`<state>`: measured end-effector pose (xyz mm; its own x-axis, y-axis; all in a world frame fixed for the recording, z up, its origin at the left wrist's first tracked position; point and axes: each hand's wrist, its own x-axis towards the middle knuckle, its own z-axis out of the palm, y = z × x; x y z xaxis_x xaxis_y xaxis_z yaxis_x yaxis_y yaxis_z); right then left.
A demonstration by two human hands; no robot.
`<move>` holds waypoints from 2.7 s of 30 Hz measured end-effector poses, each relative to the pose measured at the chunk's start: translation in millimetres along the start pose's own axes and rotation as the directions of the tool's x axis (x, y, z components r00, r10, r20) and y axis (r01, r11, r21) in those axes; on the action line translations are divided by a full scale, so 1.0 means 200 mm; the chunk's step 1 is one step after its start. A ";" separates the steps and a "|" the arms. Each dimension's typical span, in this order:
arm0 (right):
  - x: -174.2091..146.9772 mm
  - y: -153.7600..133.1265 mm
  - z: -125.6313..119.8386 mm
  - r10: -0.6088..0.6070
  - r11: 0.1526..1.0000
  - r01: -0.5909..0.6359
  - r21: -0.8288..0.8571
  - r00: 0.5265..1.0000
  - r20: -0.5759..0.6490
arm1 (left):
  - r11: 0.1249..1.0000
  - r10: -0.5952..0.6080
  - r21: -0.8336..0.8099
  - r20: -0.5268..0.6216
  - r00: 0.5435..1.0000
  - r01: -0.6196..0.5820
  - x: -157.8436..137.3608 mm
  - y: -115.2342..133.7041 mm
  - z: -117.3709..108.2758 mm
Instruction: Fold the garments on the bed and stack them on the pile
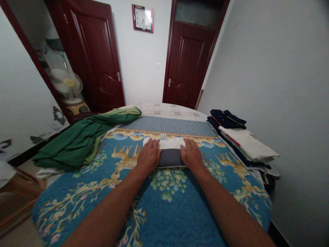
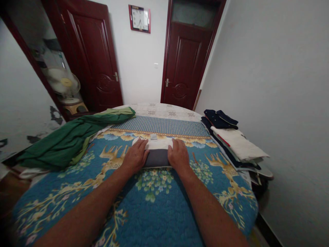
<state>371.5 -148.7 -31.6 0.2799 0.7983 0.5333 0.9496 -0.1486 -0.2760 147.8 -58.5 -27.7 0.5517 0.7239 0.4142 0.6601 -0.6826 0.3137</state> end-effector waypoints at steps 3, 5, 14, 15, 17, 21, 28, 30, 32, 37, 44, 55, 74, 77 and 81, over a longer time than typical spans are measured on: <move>-0.08 -0.13 0.07 -0.212 0.974 0.202 0.102 0.972 0.104 | 0.999 0.045 0.021 0.087 0.995 -0.047 -0.04 0.05 0.07; -0.12 -0.18 0.11 -0.227 0.972 0.208 0.112 0.954 0.195 | 0.998 0.026 0.055 0.131 0.991 -0.033 -0.05 0.06 0.09; -0.06 -0.18 0.12 -0.068 0.997 0.048 0.064 0.935 0.348 | 0.991 -0.097 0.108 0.151 0.984 0.081 -0.04 0.05 0.07; -0.03 -0.18 0.12 -0.036 0.999 0.018 0.051 0.930 0.367 | 0.990 -0.103 0.111 0.155 0.982 0.087 -0.03 0.05 0.07; 0.02 -0.18 0.13 0.023 0.999 -0.036 0.025 0.919 0.394 | 0.990 -0.105 0.112 0.169 0.980 0.086 -0.03 0.05 0.06; 0.15 -0.17 0.18 0.106 0.994 -0.113 -0.009 0.903 0.417 | 0.988 -0.092 0.142 0.206 0.974 0.063 -0.03 0.06 0.04; 0.33 -0.15 0.22 0.205 0.974 -0.228 -0.002 0.873 0.442 | 0.967 -0.111 0.249 0.232 0.966 0.051 -0.01 0.05 0.05; 0.33 -0.15 0.22 0.205 0.973 -0.231 0.020 0.898 0.388 | 0.964 -0.103 0.261 0.221 0.970 0.043 0.00 0.05 0.06; 0.30 -0.15 0.21 0.207 0.973 -0.228 0.034 0.929 0.307 | 0.962 -0.097 0.270 0.215 0.972 0.036 0.00 0.04 0.06; 0.17 -0.20 0.17 0.159 0.983 -0.177 0.054 0.955 0.250 | 0.955 -0.096 0.294 0.220 0.971 0.028 0.01 0.04 0.07; -0.04 -0.23 0.08 0.076 0.995 -0.091 0.035 0.949 0.305 | 0.946 -0.089 0.325 0.233 0.968 0.009 0.01 0.04 0.06; -0.14 -0.25 0.02 0.051 0.998 -0.055 0.005 0.957 0.285 | 0.938 0.077 0.329 0.101 0.992 -0.106 -0.06 0.12 0.05; -0.15 -0.24 0.09 0.056 0.996 -0.076 0.053 0.951 0.305 | 0.967 -0.120 0.250 0.309 0.944 0.041 0.29 -0.22 0.14; -0.15 -0.24 0.08 0.052 0.995 -0.074 0.061 0.949 0.312 | 0.960 -0.190 0.251 0.250 0.949 0.126 0.33 -0.24 0.16; -0.14 -0.24 0.08 0.056 0.996 -0.077 0.054 0.946 0.319 | 0.948 -0.243 0.245 0.145 0.959 0.203 0.33 -0.23 0.16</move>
<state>315.3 -155.4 -46.1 0.2730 0.9332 0.2336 0.9160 -0.1779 -0.3596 170.4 23.5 -41.8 0.4423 0.8749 0.1975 0.8630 -0.4751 0.1719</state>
